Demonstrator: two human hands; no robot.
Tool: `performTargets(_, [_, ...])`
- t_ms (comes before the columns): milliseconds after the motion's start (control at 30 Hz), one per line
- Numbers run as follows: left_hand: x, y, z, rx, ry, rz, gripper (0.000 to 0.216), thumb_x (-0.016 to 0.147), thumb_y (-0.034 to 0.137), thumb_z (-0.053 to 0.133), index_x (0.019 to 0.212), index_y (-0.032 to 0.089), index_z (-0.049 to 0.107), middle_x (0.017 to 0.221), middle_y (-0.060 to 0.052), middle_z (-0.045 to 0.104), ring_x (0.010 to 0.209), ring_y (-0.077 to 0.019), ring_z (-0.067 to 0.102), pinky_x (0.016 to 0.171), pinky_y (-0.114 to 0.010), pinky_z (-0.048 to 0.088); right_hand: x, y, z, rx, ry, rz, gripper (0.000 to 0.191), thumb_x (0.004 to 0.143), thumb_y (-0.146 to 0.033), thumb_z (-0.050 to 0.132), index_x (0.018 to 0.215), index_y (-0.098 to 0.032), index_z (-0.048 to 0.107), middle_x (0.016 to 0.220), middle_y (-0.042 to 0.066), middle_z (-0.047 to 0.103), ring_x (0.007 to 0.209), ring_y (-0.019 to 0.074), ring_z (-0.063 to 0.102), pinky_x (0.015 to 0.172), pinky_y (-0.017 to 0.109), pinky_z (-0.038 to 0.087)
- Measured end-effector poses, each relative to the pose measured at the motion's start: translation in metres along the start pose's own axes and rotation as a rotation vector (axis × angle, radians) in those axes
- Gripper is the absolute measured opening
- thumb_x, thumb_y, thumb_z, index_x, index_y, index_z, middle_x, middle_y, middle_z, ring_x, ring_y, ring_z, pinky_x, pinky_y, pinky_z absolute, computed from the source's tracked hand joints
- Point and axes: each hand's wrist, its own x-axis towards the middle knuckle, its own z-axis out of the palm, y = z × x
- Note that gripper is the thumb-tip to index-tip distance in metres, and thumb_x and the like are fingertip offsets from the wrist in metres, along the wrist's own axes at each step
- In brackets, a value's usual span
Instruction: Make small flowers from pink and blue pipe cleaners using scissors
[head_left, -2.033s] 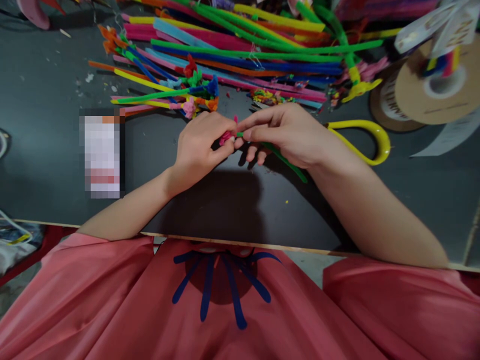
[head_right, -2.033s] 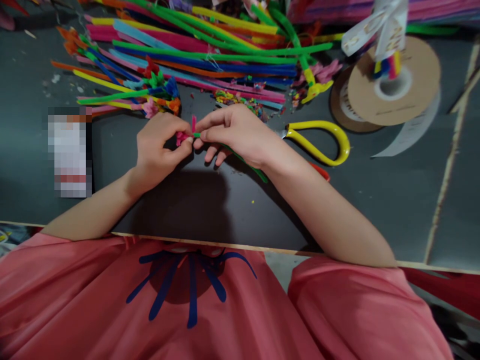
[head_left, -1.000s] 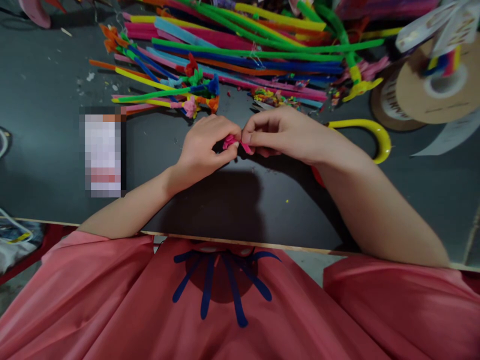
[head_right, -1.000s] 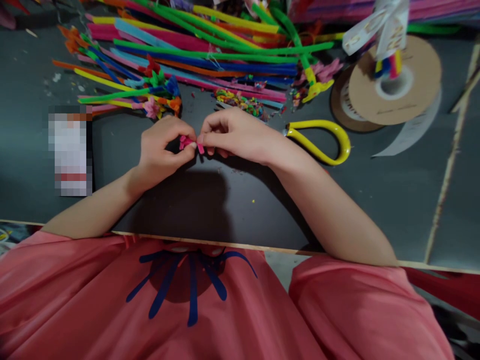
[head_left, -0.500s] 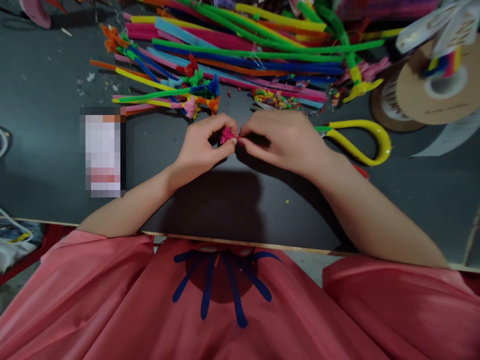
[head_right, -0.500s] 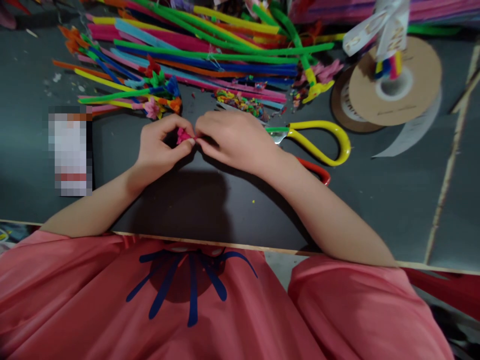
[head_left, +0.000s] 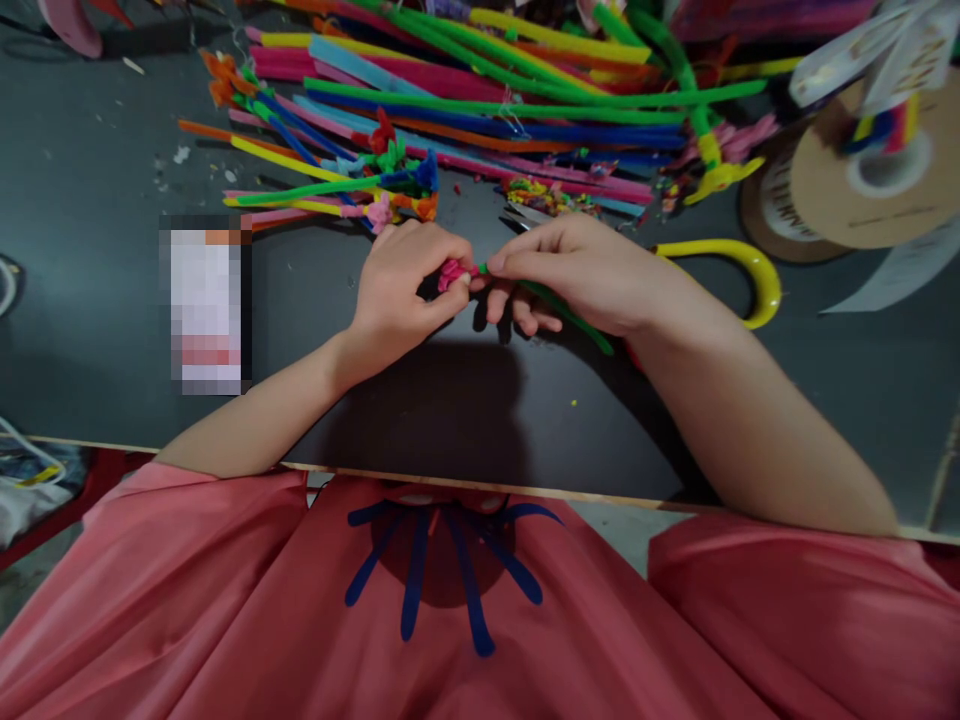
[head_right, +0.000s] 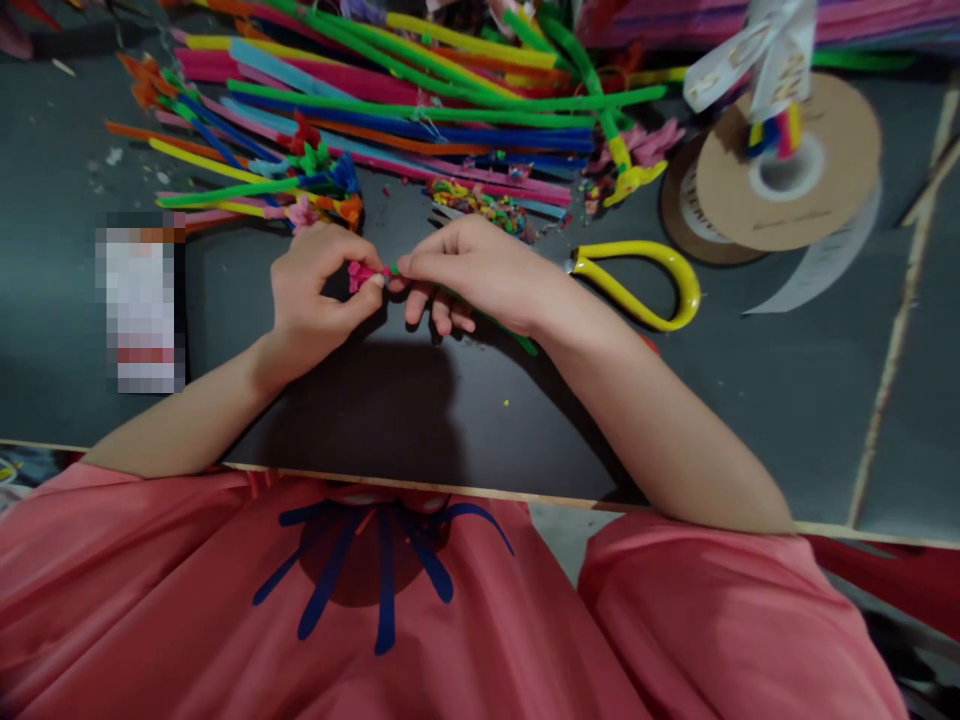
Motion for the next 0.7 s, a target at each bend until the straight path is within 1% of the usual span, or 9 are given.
performTargets(167, [-0.002,-0.0009,-0.0005,0.017,-0.001,-0.022,0.005,0.083,0.027,0.053,0.079,0.024,0.053,0.066,0.004,0.056,0.065,-0.0099,0.052,0.068,-0.031,0.038,0.0007,0.0021,0.0023,0.102,0.035,-0.058,0.014,0.078,-0.023,0.065,0.072,-0.011,0.062,0.064,0.003,0.067,0.04,0.005,0.053,0.03,0.016,0.029])
performTargets(267, [-0.0018,0.0003,-0.0022,-0.038,-0.063,-0.117,0.008,0.085,0.029,0.051,0.079,0.024,0.054,0.07,0.003,0.057,0.069,-0.0108,0.053,0.073,-0.032,0.038,0.0014,0.0039,0.0032,0.109,0.055,-0.125,0.008,0.076,-0.018,0.066,0.074,-0.011,0.063,0.066,0.003,0.068,0.043,0.0053,0.055,0.031,0.016,0.03])
performTargets(400, [0.0006,0.0032,-0.0053,-0.13,-0.119,-0.24,0.011,0.084,0.032,0.052,0.078,0.023,0.055,0.075,0.001,0.06,0.074,-0.0114,0.055,0.077,-0.032,0.041,0.0015,0.0058,0.0038,0.046,0.107,-0.207,0.004,0.075,-0.016,0.066,0.075,-0.013,0.064,0.07,0.002,0.069,0.05,0.0064,0.06,0.036,0.016,0.036])
performTargets(500, [0.0016,0.0049,-0.0064,-0.181,-0.119,-0.306,0.007,0.082,0.028,0.056,0.078,0.022,0.058,0.075,0.002,0.062,0.07,-0.0089,0.055,0.07,-0.028,0.043,0.0015,0.0068,0.003,-0.001,0.138,-0.261,0.005,0.075,-0.018,0.067,0.076,-0.014,0.065,0.071,0.002,0.069,0.053,0.0073,0.061,0.039,0.017,0.039])
performTargets(600, [0.0013,0.0054,-0.0059,-0.228,-0.098,-0.325,0.006,0.08,0.026,0.058,0.079,0.021,0.06,0.073,0.003,0.061,0.064,-0.0059,0.052,0.061,-0.024,0.042,0.0015,0.0074,0.0011,-0.041,0.156,-0.304,0.005,0.075,-0.018,0.067,0.078,-0.014,0.066,0.07,0.002,0.068,0.055,0.0082,0.061,0.04,0.018,0.04])
performTargets(700, [0.0013,0.0043,-0.0047,-0.277,-0.102,-0.354,0.01,0.082,0.029,0.058,0.077,0.02,0.06,0.067,0.004,0.058,0.059,-0.0039,0.046,0.055,-0.023,0.039,0.0012,0.0076,-0.0009,-0.087,0.162,-0.337,0.007,0.075,-0.017,0.067,0.081,-0.014,0.067,0.069,0.002,0.067,0.054,0.0075,0.06,0.041,0.018,0.039])
